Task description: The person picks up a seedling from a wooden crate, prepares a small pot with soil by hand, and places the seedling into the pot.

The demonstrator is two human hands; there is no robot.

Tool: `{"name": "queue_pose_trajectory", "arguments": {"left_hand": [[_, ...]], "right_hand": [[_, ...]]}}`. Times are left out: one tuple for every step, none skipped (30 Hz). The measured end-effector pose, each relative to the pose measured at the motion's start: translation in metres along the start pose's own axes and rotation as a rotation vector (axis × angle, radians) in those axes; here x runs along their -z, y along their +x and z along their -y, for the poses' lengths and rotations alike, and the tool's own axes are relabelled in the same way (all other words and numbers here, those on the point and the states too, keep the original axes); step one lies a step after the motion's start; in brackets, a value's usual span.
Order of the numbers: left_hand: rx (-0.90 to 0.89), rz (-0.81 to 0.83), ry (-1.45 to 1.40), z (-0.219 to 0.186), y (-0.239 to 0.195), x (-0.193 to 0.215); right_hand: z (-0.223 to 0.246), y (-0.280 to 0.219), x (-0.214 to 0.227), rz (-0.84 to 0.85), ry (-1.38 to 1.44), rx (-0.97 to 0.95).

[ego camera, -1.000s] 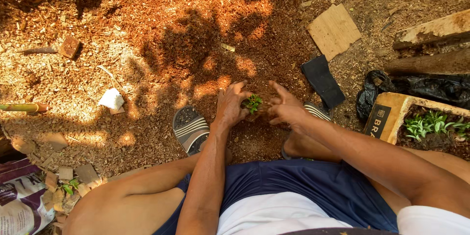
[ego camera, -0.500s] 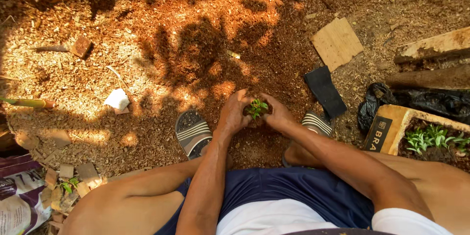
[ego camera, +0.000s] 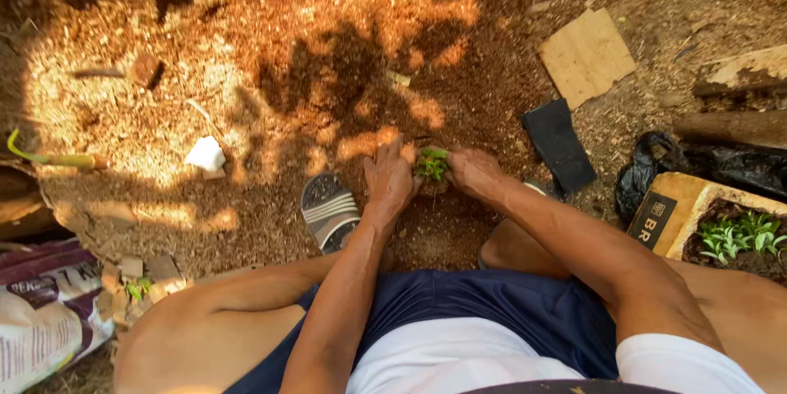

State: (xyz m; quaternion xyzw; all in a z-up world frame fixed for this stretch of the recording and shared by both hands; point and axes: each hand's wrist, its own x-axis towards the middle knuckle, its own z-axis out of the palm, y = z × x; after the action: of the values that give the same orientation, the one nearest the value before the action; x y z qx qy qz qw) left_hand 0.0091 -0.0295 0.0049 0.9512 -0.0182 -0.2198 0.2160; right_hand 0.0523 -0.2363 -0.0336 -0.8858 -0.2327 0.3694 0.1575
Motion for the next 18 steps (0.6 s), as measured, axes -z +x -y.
{"name": "queue_pose_trajectory", "arguments": {"left_hand": [[-0.011, -0.021, 0.003, 0.002, 0.008, 0.001], [0.017, 0.056, -0.031, 0.006, 0.018, 0.003], [0.054, 0.146, -0.07, 0.013, 0.023, 0.002], [0.092, 0.237, -0.109, 0.02, 0.027, 0.002], [0.015, 0.184, -0.129, 0.028, 0.028, 0.002], [-0.062, 0.132, -0.149, 0.035, 0.028, 0.005], [-0.133, 0.088, -0.175, 0.036, 0.023, 0.006], [-0.058, 0.117, -0.205, 0.036, 0.016, 0.011], [0.013, 0.144, -0.234, 0.034, 0.009, 0.019], [0.084, 0.171, -0.263, 0.031, 0.004, 0.027], [0.087, 0.127, -0.245, 0.025, 0.001, 0.032], [0.091, 0.083, -0.228, 0.019, -0.003, 0.034], [0.095, 0.034, -0.209, 0.016, -0.004, 0.036], [0.095, 0.019, -0.179, 0.012, -0.004, 0.035], [0.098, 0.006, -0.149, 0.008, -0.005, 0.031], [0.101, -0.007, -0.12, 0.008, -0.006, 0.028], [0.105, 0.007, -0.121, 0.01, -0.005, 0.026], [0.109, 0.022, -0.122, 0.013, -0.006, 0.023]], "right_hand": [[0.009, -0.003, 0.01, 0.036, 0.033, -0.039], [0.016, -0.006, 0.021, 0.072, 0.066, -0.077], [0.022, -0.011, 0.028, 0.056, 0.167, -0.096], [0.025, -0.013, 0.031, 0.041, 0.268, -0.113], [0.027, -0.013, 0.029, 0.03, 0.373, -0.13], [0.025, -0.009, 0.028, -0.034, 0.452, -0.083], [0.023, -0.005, 0.024, -0.089, 0.531, -0.039], [0.022, -0.002, 0.019, -0.144, 0.61, 0.005], [0.017, -0.002, 0.018, -0.149, 0.594, 0.04], [0.012, -0.004, 0.018, -0.153, 0.577, 0.074], [0.01, -0.005, 0.019, -0.158, 0.558, 0.11], [0.011, -0.004, 0.018, -0.116, 0.46, 0.076], [0.011, -0.002, 0.018, -0.077, 0.358, 0.046], [0.011, 0.0, 0.017, -0.038, 0.257, 0.016], [0.012, 0.0, 0.012, -0.088, 0.225, 0.039], [0.014, -0.002, 0.005, -0.138, 0.193, 0.062], [0.014, 0.0, 0.005, -0.197, 0.157, 0.086], [0.013, 0.003, 0.007, -0.131, 0.162, 0.069]]}}
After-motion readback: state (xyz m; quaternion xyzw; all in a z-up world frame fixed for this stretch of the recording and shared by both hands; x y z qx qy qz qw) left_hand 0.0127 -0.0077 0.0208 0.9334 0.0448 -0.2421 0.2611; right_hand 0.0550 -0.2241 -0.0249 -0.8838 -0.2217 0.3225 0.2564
